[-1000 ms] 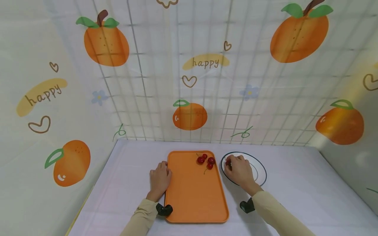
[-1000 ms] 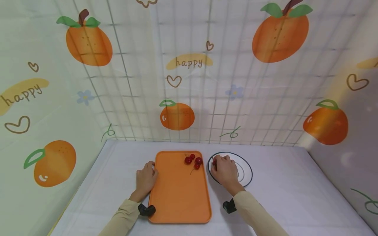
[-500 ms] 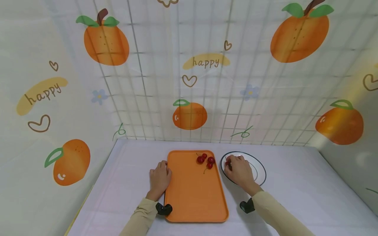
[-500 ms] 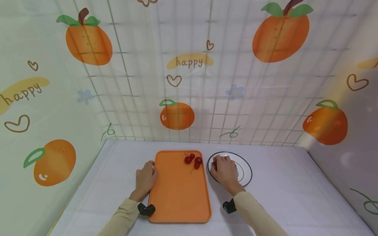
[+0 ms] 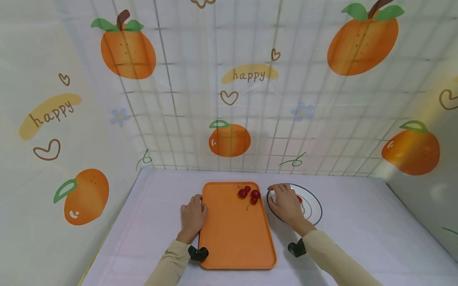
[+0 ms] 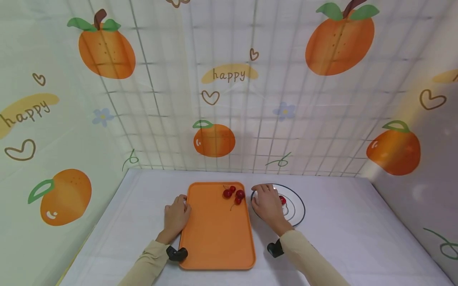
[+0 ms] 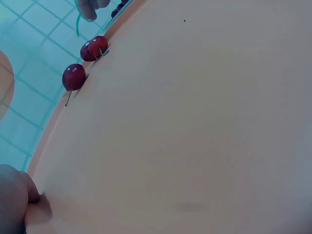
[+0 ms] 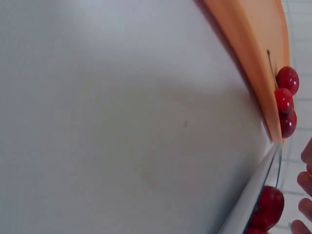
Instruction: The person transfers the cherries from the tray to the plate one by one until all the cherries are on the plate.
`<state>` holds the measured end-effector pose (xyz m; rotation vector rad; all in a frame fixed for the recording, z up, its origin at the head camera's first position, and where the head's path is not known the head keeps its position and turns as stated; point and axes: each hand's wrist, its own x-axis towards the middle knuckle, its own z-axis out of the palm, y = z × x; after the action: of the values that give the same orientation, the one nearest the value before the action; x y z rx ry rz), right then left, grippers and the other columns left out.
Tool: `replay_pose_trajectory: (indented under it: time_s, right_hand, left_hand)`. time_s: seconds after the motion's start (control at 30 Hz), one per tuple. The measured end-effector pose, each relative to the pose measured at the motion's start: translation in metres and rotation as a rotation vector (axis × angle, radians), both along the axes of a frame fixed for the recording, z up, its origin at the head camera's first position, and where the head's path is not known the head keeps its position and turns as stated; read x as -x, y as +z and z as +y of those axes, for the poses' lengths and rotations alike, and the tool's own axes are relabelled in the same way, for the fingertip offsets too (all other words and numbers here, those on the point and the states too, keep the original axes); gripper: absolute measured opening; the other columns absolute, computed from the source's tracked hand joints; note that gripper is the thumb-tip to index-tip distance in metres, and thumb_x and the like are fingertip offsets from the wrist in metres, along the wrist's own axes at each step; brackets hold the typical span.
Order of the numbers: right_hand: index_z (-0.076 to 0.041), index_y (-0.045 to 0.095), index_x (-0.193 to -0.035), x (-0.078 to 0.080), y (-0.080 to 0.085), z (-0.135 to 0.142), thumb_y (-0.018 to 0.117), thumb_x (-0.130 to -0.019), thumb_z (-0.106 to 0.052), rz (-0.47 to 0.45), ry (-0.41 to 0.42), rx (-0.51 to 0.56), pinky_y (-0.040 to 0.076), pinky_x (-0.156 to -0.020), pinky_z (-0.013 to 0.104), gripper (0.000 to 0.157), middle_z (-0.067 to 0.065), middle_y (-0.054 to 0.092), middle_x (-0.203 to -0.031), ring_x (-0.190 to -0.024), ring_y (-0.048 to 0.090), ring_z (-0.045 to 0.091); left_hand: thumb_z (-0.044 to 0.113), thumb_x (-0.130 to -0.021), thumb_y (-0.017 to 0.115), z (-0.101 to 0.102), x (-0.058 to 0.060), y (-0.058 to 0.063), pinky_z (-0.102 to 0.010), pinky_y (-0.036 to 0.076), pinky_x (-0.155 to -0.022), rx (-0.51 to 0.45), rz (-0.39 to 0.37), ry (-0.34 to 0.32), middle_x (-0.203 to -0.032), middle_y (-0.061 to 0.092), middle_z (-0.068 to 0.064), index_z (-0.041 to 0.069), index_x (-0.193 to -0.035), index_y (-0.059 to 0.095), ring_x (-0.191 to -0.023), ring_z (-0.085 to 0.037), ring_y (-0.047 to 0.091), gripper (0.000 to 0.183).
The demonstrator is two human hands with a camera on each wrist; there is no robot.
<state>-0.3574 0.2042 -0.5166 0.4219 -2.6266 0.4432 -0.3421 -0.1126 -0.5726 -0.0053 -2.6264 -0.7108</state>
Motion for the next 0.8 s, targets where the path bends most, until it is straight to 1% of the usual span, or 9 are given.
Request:
replay_pose_trajectory:
  time_s: [0.17,0.27,0.4,0.6,0.7,0.8]
  right_hand:
    - [-0.008,0.069,-0.12,0.001,0.002,-0.01,0.072,-0.09,-0.014,-0.072,0.0,-0.064,0.049,-0.104,0.056,0.03,0.016,0.07,-0.123,-0.119,0.055,0.037]
    - [-0.01,0.07,-0.123,0.001,0.002,-0.015,0.074,-0.09,-0.014,-0.107,0.017,-0.093,0.048,-0.106,0.055,0.034,0.014,0.07,-0.123,-0.12,0.055,0.035]
    - [-0.007,0.071,-0.125,-0.001,0.003,-0.022,0.079,-0.087,-0.014,-0.122,0.059,-0.1,0.049,-0.105,0.055,0.039,0.014,0.07,-0.121,-0.118,0.056,0.035]
    - [-0.007,0.071,-0.126,0.002,0.001,-0.028,0.081,-0.085,-0.013,-0.09,0.103,-0.14,0.051,-0.103,0.051,0.043,0.013,0.071,-0.118,-0.115,0.057,0.033]
    - [-0.009,0.071,-0.127,0.004,-0.001,-0.03,0.081,-0.085,-0.013,-0.112,0.121,-0.142,0.052,-0.102,0.049,0.044,0.012,0.07,-0.117,-0.114,0.056,0.032]
    - [-0.011,0.07,-0.128,0.003,-0.002,-0.033,0.082,-0.085,-0.014,-0.142,0.133,-0.148,0.052,-0.101,0.05,0.045,0.011,0.069,-0.118,-0.114,0.056,0.032]
  left_hand:
    - [0.018,-0.098,0.061,0.0,-0.001,0.001,-0.043,0.039,-0.076,-0.002,0.0,-0.001,-0.103,0.069,-0.015,0.002,-0.115,0.065,-0.087,-0.032,0.066,0.023]
    - [0.017,-0.097,0.061,0.001,-0.001,0.002,-0.043,0.039,-0.075,0.001,0.0,0.002,-0.103,0.07,-0.015,0.002,-0.114,0.065,-0.087,-0.032,0.067,0.023]
    - [0.016,-0.097,0.062,0.001,-0.001,0.003,-0.042,0.039,-0.074,0.006,0.006,0.008,-0.102,0.07,-0.015,0.002,-0.113,0.065,-0.085,-0.032,0.066,0.023]
    - [0.017,-0.097,0.061,0.0,0.001,0.002,-0.043,0.039,-0.075,0.001,0.002,0.002,-0.1,0.069,-0.015,0.002,-0.114,0.065,-0.083,-0.032,0.065,0.023]
    - [0.019,-0.098,0.06,0.0,0.0,0.001,-0.042,0.039,-0.075,-0.002,-0.014,0.001,-0.1,0.069,-0.015,0.002,-0.115,0.064,-0.084,-0.031,0.065,0.024]
    - [0.019,-0.099,0.06,-0.001,0.0,0.001,-0.042,0.039,-0.074,0.007,-0.013,0.003,-0.1,0.069,-0.014,0.003,-0.115,0.064,-0.085,-0.03,0.065,0.024]
